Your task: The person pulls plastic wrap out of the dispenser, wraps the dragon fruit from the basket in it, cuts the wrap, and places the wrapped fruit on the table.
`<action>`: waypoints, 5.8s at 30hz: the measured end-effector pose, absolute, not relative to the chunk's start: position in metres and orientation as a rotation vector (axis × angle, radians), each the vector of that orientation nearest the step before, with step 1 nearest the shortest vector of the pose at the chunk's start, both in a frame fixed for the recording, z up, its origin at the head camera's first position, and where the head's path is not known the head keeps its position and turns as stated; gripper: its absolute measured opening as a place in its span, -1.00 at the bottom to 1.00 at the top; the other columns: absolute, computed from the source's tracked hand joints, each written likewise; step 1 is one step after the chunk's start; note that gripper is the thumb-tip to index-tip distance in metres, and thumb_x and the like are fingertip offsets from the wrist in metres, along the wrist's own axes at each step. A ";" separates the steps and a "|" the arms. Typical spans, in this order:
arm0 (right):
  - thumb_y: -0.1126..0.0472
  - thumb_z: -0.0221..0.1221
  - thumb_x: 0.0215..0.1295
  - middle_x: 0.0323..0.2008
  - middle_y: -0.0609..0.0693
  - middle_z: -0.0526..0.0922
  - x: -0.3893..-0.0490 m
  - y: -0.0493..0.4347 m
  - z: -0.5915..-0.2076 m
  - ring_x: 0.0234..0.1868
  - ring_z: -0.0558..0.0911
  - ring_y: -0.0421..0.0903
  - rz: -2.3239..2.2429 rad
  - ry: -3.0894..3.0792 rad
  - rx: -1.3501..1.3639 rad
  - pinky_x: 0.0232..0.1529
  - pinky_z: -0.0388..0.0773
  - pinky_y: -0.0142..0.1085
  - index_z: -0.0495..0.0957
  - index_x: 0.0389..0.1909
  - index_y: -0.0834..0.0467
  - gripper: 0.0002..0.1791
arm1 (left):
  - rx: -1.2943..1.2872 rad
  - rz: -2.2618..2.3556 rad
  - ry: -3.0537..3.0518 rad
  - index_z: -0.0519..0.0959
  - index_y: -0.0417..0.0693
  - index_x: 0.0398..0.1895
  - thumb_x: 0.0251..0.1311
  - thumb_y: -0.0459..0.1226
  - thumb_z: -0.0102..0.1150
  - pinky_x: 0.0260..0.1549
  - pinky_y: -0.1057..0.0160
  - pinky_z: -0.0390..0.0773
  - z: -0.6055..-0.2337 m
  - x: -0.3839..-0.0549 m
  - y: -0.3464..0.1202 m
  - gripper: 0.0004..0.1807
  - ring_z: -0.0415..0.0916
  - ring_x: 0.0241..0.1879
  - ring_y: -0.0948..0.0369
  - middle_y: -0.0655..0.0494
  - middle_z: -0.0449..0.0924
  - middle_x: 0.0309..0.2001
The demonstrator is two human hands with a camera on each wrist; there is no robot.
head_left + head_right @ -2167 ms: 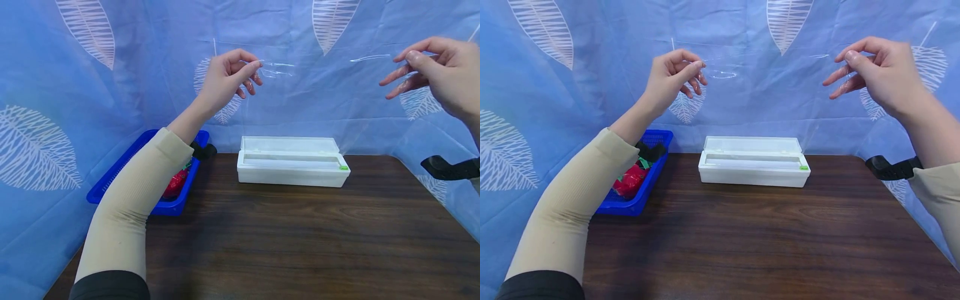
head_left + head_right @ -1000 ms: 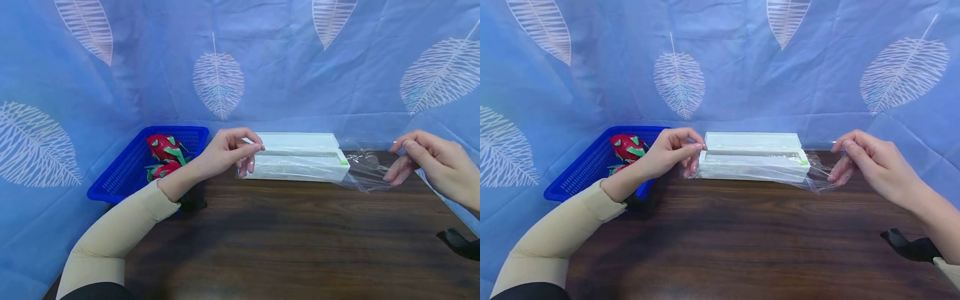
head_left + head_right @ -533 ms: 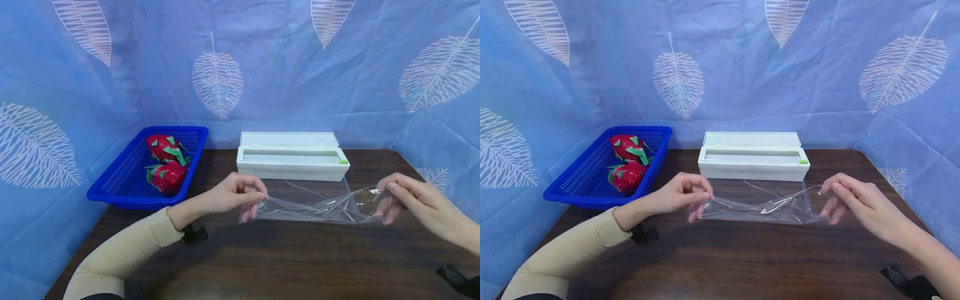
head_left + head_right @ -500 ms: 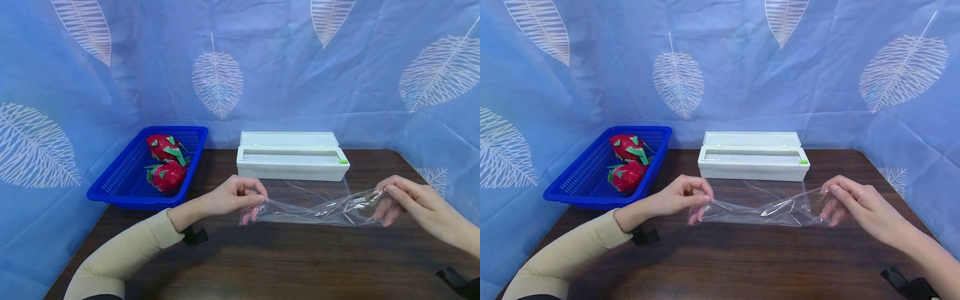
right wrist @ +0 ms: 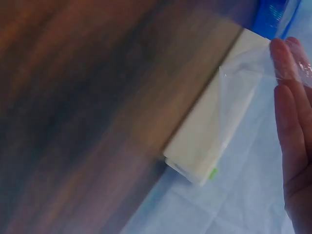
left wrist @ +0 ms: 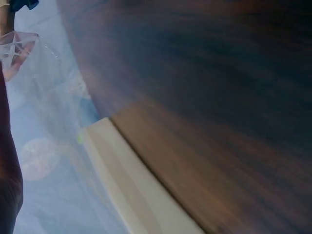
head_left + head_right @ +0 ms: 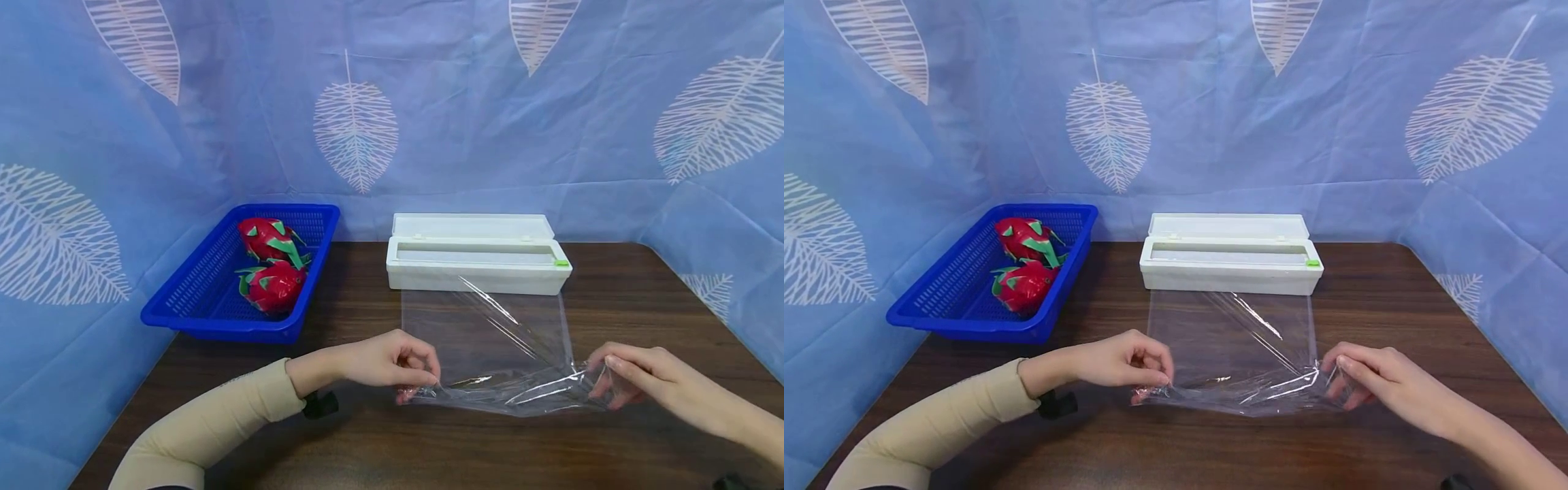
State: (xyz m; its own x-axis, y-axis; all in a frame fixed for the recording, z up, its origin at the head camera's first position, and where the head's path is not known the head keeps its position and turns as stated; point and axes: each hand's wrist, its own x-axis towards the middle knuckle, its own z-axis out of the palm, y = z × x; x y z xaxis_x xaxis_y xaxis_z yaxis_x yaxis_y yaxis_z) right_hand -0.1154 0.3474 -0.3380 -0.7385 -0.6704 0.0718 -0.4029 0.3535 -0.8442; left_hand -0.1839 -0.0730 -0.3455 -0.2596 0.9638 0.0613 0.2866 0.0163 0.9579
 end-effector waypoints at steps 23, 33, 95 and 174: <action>0.45 -0.03 0.45 0.06 -0.08 0.57 -0.105 0.352 -0.379 0.08 0.47 -0.36 -1.045 2.167 -0.995 -0.23 0.51 -0.40 0.71 -0.12 0.03 -0.62 | 1.704 0.552 1.960 0.76 0.15 -0.28 0.25 -0.08 0.28 -0.47 0.60 0.42 -0.379 -0.165 -0.070 -0.86 0.34 -0.52 0.68 0.56 0.49 -0.56; 0.32 0.13 0.38 0.01 -0.07 0.51 -0.106 0.351 -0.379 0.02 0.44 -0.27 -0.996 2.171 -1.019 -0.23 0.47 -0.37 0.75 -0.25 -0.02 -0.75 | 1.671 0.370 2.008 0.75 0.36 -0.16 0.31 0.05 0.15 -0.54 0.58 0.37 -0.377 -0.166 -0.081 -0.78 0.30 -0.51 0.69 0.71 0.51 -0.43; -0.29 0.37 -0.07 0.43 0.46 -0.07 -0.145 0.346 -0.401 0.34 0.02 0.52 -0.524 2.609 -0.653 -0.42 0.48 -0.08 -0.06 0.54 0.06 0.24 | 1.090 0.222 2.500 -0.03 0.25 0.56 -0.04 0.40 0.18 0.34 -0.17 0.01 -0.347 -0.202 -0.111 0.13 -0.14 0.48 0.01 0.06 -0.18 0.55; -0.42 0.31 -0.13 0.46 0.29 0.03 -0.148 0.349 -0.405 0.39 0.03 0.39 -0.525 2.681 -0.688 -0.45 0.46 -0.19 0.02 0.52 0.06 0.24 | 0.381 0.531 2.487 0.13 -0.15 0.46 0.07 0.06 0.39 0.12 -0.27 0.33 -0.290 -0.321 -0.277 -0.01 0.05 0.29 -0.30 -0.36 0.11 0.34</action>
State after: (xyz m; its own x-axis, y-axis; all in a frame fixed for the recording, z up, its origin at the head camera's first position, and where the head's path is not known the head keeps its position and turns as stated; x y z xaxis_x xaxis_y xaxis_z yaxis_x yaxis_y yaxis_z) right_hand -0.1479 0.3486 -0.4054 -0.8317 -0.5121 -0.2144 -0.3936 0.8162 -0.4229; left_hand -0.3214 -0.2774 -0.2900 -0.8016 0.3752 -0.4655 0.1526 0.8812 0.4475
